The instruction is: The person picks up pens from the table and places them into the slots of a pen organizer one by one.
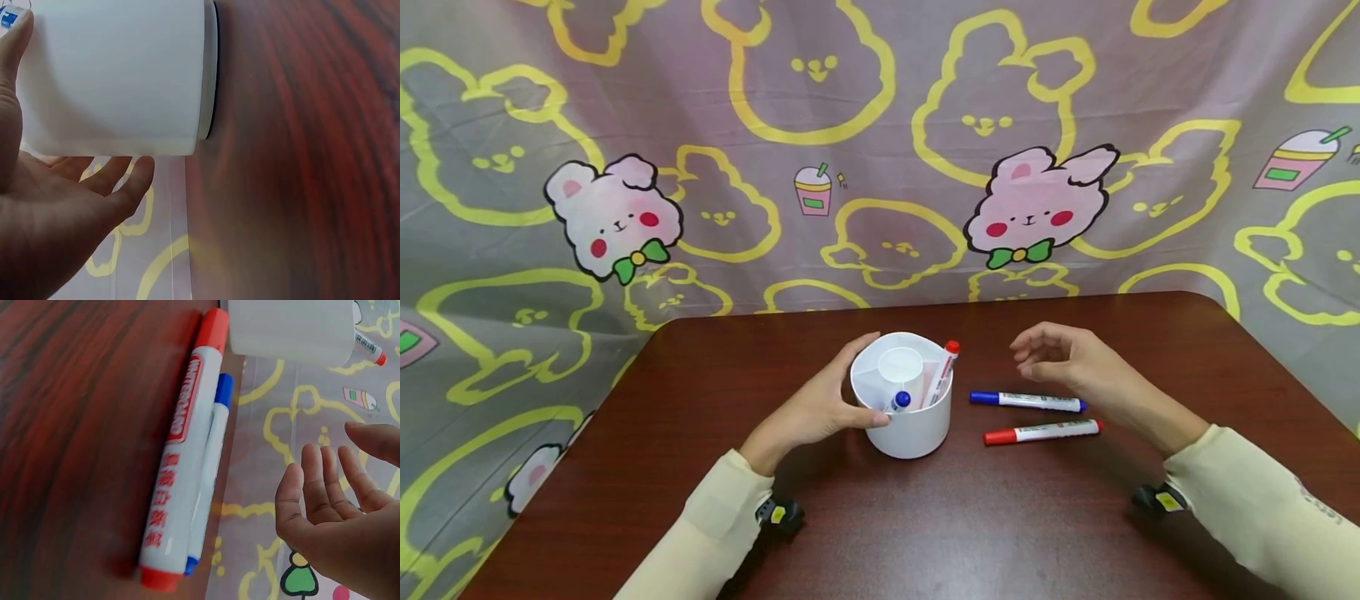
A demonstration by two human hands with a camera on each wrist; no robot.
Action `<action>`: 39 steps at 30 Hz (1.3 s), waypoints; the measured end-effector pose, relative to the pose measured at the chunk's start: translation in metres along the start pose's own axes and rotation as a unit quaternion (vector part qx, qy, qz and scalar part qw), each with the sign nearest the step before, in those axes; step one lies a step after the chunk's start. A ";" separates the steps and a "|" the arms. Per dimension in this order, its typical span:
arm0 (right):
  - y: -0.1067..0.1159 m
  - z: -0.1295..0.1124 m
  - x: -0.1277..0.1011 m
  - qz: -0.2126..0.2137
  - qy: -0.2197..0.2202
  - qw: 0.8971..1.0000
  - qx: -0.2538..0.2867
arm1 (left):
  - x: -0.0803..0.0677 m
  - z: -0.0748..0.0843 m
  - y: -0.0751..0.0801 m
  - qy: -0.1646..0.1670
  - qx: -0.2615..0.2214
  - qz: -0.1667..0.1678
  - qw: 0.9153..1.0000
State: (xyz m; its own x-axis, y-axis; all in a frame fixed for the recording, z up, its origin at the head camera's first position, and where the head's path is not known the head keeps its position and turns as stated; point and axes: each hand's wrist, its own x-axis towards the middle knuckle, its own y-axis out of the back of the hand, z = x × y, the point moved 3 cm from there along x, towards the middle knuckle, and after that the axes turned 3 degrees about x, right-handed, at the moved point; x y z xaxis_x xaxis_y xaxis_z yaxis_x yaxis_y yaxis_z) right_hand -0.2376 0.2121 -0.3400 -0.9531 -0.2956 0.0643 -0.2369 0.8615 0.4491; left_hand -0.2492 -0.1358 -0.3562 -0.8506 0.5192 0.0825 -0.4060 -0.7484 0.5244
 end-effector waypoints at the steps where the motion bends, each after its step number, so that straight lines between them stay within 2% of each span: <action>1: 0.001 0.002 -0.001 -0.001 -0.003 1.000 0.000 | 0.000 -0.001 0.001 -0.001 0.001 0.001 1.000; 7: 0.005 0.011 -0.004 -0.009 -0.022 1.000 -0.002 | -0.001 -0.001 0.002 -0.004 -0.036 -0.009 0.999; 14: 0.010 0.019 -0.008 -0.008 -0.028 0.999 -0.014 | -0.004 0.000 0.005 0.010 -0.055 -0.017 0.998; 18: 0.012 0.023 -0.010 -0.010 -0.034 0.999 -0.029 | -0.004 -0.002 0.006 0.017 -0.082 -0.028 0.996; 22: 0.014 0.027 -0.012 -0.012 -0.036 0.999 -0.037 | -0.005 -0.004 0.007 0.011 -0.088 -0.029 0.996; 30: 0.018 0.034 -0.016 -0.028 -0.054 0.998 -0.013 | -0.006 -0.007 0.011 -0.016 -0.086 -0.023 0.996; 39: 0.018 0.040 -0.018 -0.030 -0.078 0.997 -0.005 | -0.006 -0.006 0.010 -0.015 -0.097 -0.026 0.995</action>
State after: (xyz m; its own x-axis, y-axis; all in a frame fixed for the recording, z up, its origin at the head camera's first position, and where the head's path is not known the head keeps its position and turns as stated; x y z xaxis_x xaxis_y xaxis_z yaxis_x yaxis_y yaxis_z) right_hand -0.2319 0.2499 -0.3686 -0.9550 -0.2786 -0.1013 -0.2935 0.8402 0.4560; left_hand -0.2504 -0.1486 -0.3566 -0.8177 0.5691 0.0864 -0.5083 -0.7844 0.3555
